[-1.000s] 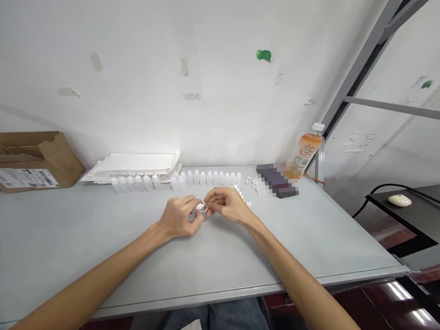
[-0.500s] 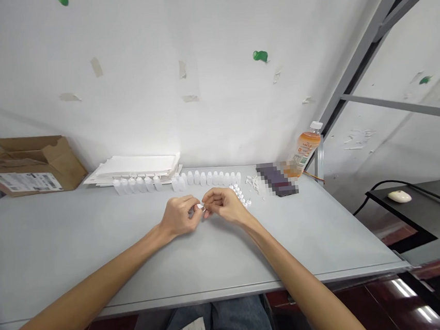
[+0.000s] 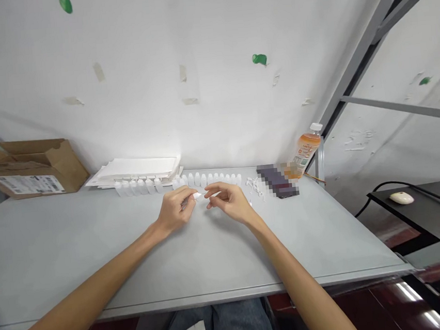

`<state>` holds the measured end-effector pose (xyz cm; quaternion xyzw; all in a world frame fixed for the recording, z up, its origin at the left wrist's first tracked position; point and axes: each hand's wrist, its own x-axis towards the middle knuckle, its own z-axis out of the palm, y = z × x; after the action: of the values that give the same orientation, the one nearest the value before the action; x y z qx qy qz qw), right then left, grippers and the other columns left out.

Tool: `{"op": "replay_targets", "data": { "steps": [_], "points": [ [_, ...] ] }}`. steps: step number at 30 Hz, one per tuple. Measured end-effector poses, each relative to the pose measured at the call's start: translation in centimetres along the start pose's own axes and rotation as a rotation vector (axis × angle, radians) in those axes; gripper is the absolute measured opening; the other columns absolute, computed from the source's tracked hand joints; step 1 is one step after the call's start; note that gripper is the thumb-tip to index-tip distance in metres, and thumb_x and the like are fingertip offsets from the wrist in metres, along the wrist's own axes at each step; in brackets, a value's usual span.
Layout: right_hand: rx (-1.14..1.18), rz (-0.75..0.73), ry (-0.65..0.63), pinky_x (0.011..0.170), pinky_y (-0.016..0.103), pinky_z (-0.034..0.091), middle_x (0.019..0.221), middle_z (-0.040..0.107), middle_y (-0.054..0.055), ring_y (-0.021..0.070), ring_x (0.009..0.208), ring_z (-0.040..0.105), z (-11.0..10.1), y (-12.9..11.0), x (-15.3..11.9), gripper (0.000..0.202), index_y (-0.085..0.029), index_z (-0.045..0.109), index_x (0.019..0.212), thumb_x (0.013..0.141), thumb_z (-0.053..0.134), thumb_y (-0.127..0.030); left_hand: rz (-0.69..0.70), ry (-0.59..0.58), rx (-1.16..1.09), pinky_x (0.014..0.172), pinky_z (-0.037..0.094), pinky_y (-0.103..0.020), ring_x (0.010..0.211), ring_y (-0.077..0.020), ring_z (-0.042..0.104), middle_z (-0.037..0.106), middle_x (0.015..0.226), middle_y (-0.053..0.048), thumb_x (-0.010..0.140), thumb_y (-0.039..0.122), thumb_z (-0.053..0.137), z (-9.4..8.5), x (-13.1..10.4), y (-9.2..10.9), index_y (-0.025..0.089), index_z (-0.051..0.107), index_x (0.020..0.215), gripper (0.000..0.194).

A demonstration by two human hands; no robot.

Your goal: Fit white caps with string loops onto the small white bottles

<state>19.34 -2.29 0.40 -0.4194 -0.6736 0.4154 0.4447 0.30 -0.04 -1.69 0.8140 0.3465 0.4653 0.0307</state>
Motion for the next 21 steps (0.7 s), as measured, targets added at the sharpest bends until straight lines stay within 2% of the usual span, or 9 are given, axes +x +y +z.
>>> {"op": "replay_targets", "data": {
  "steps": [5, 8, 11, 15, 17, 21],
  "points": [
    [-0.029, -0.029, 0.129, 0.067, 0.035, 0.058, 0.088, 0.070, 0.007, 0.0181, 0.065, 0.070, -0.5, 0.5, 0.4, 0.022, -0.017, 0.066, 0.096, 0.080, 0.061, -0.032, -0.064, 0.017, -0.070, 0.054, 0.043, -0.024, 0.061, -0.0129, 0.055, 0.065, 0.077, -0.005, 0.084, 0.017, 0.046, -0.6, 1.0, -0.1, 0.014, 0.067, 0.095, 0.024],
    [-0.050, -0.053, 0.188, 0.062, 0.033, 0.057, 0.085, 0.069, 0.007, 0.0172, 0.062, 0.069, -0.8, 0.9, 0.6, 0.022, -0.016, 0.067, 0.091, 0.080, 0.061, -0.035, -0.137, 0.101, -0.115, 0.073, 0.051, -0.028, 0.082, -0.0172, 0.064, 0.072, 0.094, -0.008, 0.085, 0.020, 0.051, -1.0, 1.4, -0.5, 0.015, 0.067, 0.100, 0.023],
    [-0.075, -0.078, 0.237, 0.057, 0.031, 0.056, 0.083, 0.069, 0.006, 0.0165, 0.060, 0.068, -1.2, 1.0, 0.7, 0.023, -0.016, 0.067, 0.088, 0.080, 0.061, -0.036, -0.278, 0.160, -0.148, 0.082, 0.054, -0.030, 0.087, -0.0185, 0.068, 0.074, 0.100, -0.007, 0.083, 0.025, 0.059, -1.9, 1.0, -1.3, 0.016, 0.068, 0.103, 0.024],
    [-0.108, -0.092, 0.270, 0.055, 0.029, 0.055, 0.081, 0.069, 0.006, 0.0167, 0.060, 0.068, -1.6, 0.9, 0.7, 0.022, -0.016, 0.068, 0.087, 0.080, 0.060, -0.036, -0.455, 0.185, -0.095, 0.089, 0.053, -0.033, 0.094, -0.0211, 0.070, 0.075, 0.101, -0.007, 0.079, 0.031, 0.064, -4.9, -0.8, -3.3, 0.017, 0.069, 0.103, 0.028],
    [-0.131, -0.102, 0.272, 0.055, 0.029, 0.055, 0.080, 0.069, 0.006, 0.0166, 0.060, 0.068, -1.7, 0.9, 0.6, 0.021, -0.016, 0.068, 0.087, 0.080, 0.059, -0.035, -0.604, 0.144, -0.048, 0.085, 0.055, -0.032, 0.091, -0.0216, 0.071, 0.075, 0.098, -0.007, 0.075, 0.032, 0.067, -7.0, -2.0, -4.7, 0.017, 0.068, 0.104, 0.033],
    [-0.178, -0.106, 0.266, 0.055, 0.028, 0.055, 0.080, 0.069, 0.006, 0.0166, 0.061, 0.068, -1.7, 0.8, 0.5, 0.020, -0.017, 0.069, 0.087, 0.081, 0.058, -0.032, -0.746, 0.160, 0.039, 0.077, 0.057, -0.033, 0.084, -0.0246, 0.072, 0.075, 0.093, -0.010, 0.069, 0.029, 0.068, -11.2, -4.7, -7.4, 0.014, 0.068, 0.095, 0.030]
  ]
}}
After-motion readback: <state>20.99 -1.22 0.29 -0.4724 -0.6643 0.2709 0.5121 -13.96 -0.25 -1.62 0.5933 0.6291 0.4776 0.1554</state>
